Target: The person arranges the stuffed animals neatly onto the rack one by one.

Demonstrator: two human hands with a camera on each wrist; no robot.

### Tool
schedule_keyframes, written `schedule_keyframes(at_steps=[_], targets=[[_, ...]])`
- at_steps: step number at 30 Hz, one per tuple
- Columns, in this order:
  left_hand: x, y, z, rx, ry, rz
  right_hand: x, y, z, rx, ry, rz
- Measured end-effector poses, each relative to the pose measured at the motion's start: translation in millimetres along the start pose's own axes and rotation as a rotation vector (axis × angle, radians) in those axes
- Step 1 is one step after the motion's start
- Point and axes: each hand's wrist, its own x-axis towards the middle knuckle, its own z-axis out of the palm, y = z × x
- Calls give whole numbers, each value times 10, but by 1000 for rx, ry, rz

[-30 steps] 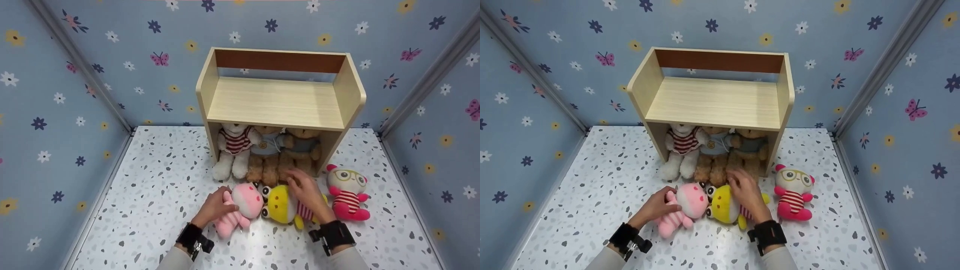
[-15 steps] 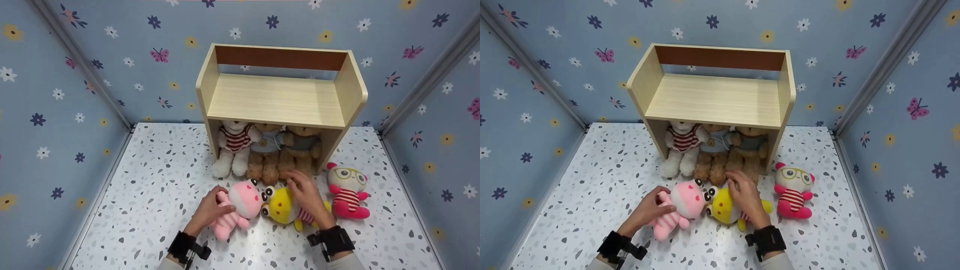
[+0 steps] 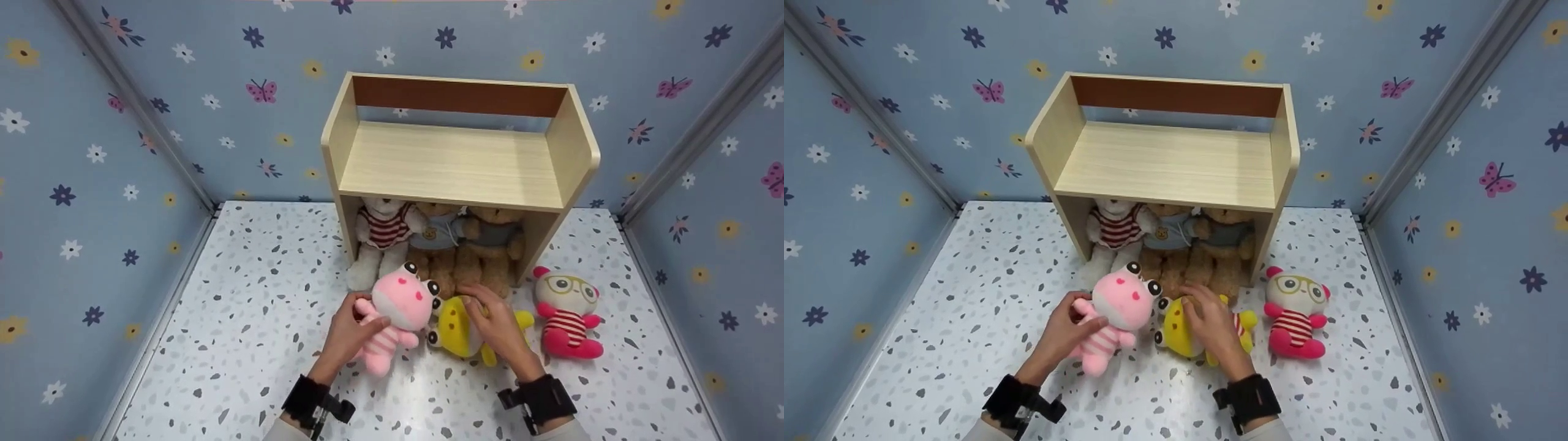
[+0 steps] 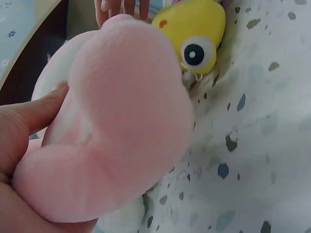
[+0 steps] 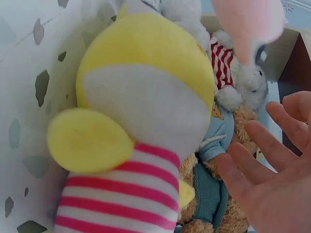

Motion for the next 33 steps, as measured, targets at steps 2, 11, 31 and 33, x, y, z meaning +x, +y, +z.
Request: schedule_keyframes(at_steps=[2, 11, 31, 33], targets=[[12, 16, 61, -24, 19, 11, -7, -26, 23, 4, 10, -2], [80, 66, 420, -158, 123, 84, -21, -148, 144, 104, -15, 63], [115, 118, 834, -208, 180, 169, 32, -230, 250, 438, 20, 158], [117, 124, 848, -197, 173, 168, 40, -231, 254, 471, 36, 165]])
